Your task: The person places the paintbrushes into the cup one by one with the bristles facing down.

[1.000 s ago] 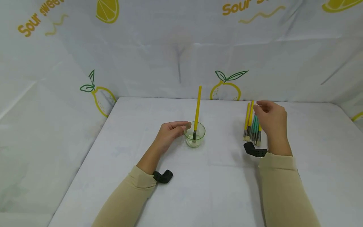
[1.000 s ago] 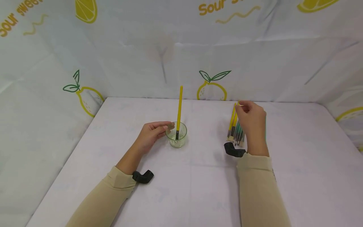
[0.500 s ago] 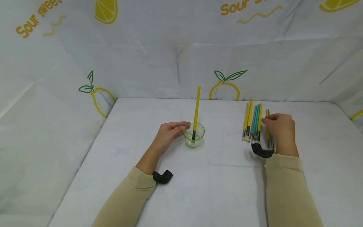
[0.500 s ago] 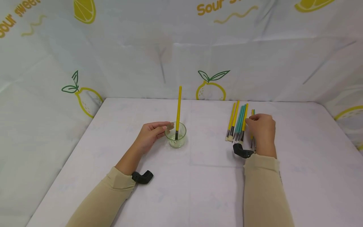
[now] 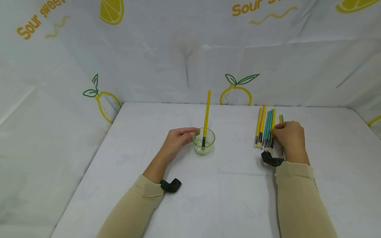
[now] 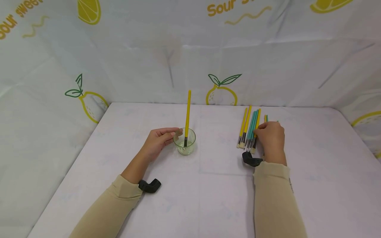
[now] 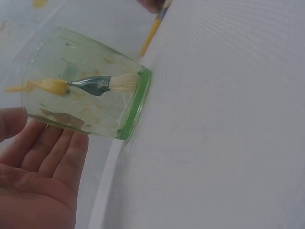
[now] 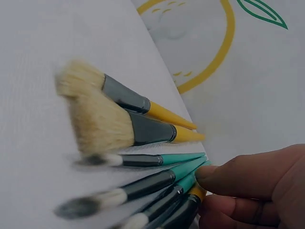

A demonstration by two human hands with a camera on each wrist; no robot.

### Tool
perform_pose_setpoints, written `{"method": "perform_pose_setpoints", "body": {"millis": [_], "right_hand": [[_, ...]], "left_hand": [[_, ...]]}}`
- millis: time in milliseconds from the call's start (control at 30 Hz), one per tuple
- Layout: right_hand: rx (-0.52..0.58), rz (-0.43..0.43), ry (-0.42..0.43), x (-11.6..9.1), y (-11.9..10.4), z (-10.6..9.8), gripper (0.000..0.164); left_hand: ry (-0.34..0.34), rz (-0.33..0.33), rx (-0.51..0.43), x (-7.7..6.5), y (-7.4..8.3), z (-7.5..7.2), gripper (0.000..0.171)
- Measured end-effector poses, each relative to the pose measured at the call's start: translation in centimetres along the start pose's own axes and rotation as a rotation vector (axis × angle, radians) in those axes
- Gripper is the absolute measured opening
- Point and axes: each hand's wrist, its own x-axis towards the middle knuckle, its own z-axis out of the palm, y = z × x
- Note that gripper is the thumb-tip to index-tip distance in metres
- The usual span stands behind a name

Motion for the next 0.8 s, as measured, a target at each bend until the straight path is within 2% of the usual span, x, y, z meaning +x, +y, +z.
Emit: {"method": "perform_pose_setpoints", "body": {"millis": [300,567,800], "right_hand": [[0.0,0.033,-0.002,0.18,-0.23,0.3,0.039],[0.095,0.092,0.011,0.07,-0.48,0.5,0.037],[0.062,0.1,0.04,0.03,-0.72,0.75,0.037]], "left_hand": [[-0.011,0.006,-0.002,-0.11,0.09,0.03,0.03],[-0.011,0.008,0.002,-0.09,0.06,0.0,0.03],[-0.01,0.012,0.008,-0.07,0.02,-0.01,0.03]]}}
